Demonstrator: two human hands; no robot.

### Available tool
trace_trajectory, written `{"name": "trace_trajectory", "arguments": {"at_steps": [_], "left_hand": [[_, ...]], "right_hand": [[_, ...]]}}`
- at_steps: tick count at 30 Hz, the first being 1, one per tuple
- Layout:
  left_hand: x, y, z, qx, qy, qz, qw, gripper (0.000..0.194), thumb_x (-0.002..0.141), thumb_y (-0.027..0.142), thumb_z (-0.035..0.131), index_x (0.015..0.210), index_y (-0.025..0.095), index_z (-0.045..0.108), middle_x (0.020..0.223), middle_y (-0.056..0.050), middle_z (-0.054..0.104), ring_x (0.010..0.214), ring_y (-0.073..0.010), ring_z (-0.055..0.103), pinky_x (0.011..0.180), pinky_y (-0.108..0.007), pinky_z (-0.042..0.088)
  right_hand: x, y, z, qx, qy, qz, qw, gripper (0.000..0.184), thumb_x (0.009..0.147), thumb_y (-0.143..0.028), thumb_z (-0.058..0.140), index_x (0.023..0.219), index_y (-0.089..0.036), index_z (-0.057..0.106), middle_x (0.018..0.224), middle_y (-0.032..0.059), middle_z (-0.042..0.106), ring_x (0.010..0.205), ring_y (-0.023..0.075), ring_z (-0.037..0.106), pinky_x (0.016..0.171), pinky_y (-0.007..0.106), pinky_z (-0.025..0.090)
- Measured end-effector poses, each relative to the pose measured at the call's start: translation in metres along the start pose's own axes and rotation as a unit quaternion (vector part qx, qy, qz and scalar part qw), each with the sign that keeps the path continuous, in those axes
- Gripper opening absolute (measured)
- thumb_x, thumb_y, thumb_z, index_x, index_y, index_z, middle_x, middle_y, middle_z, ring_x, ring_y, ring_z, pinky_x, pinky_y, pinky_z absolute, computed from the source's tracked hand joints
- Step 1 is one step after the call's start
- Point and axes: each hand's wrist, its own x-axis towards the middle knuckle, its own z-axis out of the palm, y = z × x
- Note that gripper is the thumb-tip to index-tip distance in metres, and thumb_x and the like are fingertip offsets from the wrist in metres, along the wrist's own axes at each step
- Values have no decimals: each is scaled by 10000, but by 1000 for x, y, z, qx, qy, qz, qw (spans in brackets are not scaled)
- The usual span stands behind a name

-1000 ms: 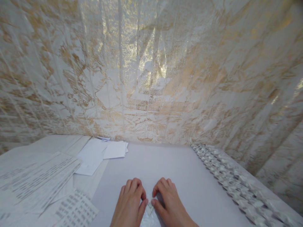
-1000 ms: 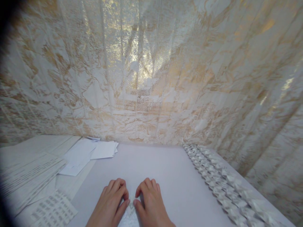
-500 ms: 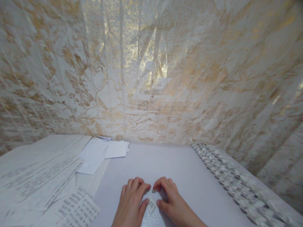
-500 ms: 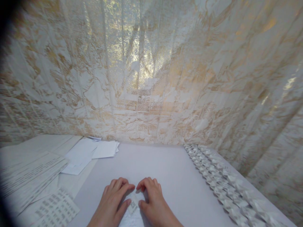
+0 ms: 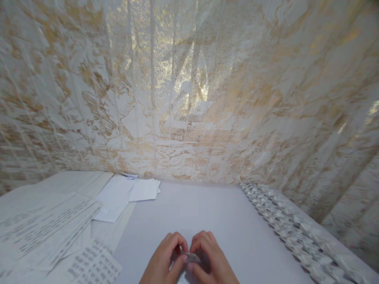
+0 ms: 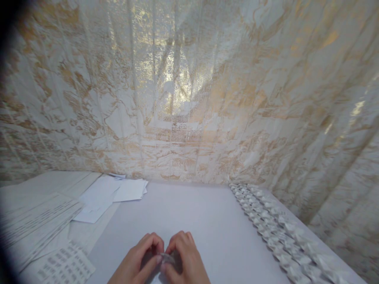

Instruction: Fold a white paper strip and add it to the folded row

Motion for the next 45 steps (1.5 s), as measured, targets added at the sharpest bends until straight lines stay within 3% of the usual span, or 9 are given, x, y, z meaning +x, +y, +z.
{"name": "trace_trajectory", "arguments": {"at_steps": [3,6,10,13,18,23,29,36,45], "left_hand": [[1,2,0,-7,18,0,1000,75,891,187,494,841,240,513,898,-6,589,891,-206,576,806,-316,451],[1,-1,3,71,36,10,997,130,822,98,522,840,225,540,957,-34,630,963,-234,574,866,-357,441],[-4,-6,13,219,2,10,976,174,792,99,589,919,206,639,1019,-62,684,993,-276,594,887,-411,428],[-8,-6,17,298,-3,21,954,147,785,129,651,903,211,682,1021,-55,708,987,-284,600,869,-408,411],[-8,2,13,304,-5,32,952,123,795,96,643,827,213,664,978,-21,709,958,-255,587,810,-377,371],[-9,5,8,296,-7,17,955,175,777,47,565,806,215,606,949,-13,684,941,-239,568,793,-367,365],[-11,3,10,305,-11,1,952,77,784,141,649,809,214,643,957,-24,691,932,-252,576,803,-382,380],[-11,5,7,295,-2,17,955,77,823,131,674,800,203,669,1044,-59,693,1012,-279,590,854,-412,408],[-11,3,7,299,10,33,954,116,864,147,598,849,233,675,1116,-84,673,1042,-295,580,870,-436,440]], "right_hand": [[-1,4,2,-38,28,-95,994,190,835,-66,540,875,-248,501,875,18,642,795,194,602,722,281,462],[-2,8,2,-186,13,-172,967,235,811,-21,533,876,-245,507,826,24,652,710,200,588,638,292,408],[-3,12,7,-319,-8,-204,925,238,799,-6,617,877,-226,571,809,46,672,719,230,582,640,334,373],[-4,13,7,-283,-28,-169,944,172,794,-112,720,888,-228,633,840,46,682,772,241,576,669,340,394],[1,4,-11,-144,-85,-52,985,262,732,-216,879,932,-229,710,946,31,688,900,238,611,834,350,438],[5,-1,-25,-113,-116,-63,985,203,790,-251,879,952,-261,757,1009,30,683,959,235,586,864,347,427],[2,5,-14,-73,-86,-87,990,86,875,-165,757,834,-231,721,825,-1,681,842,199,584,824,334,414],[4,-3,-12,-46,-50,52,996,209,764,-59,864,740,-186,700,854,0,672,920,213,577,852,333,421],[6,-13,-11,-79,-74,70,992,176,810,-82,839,793,-173,689,934,25,646,964,232,568,896,387,415]]}}
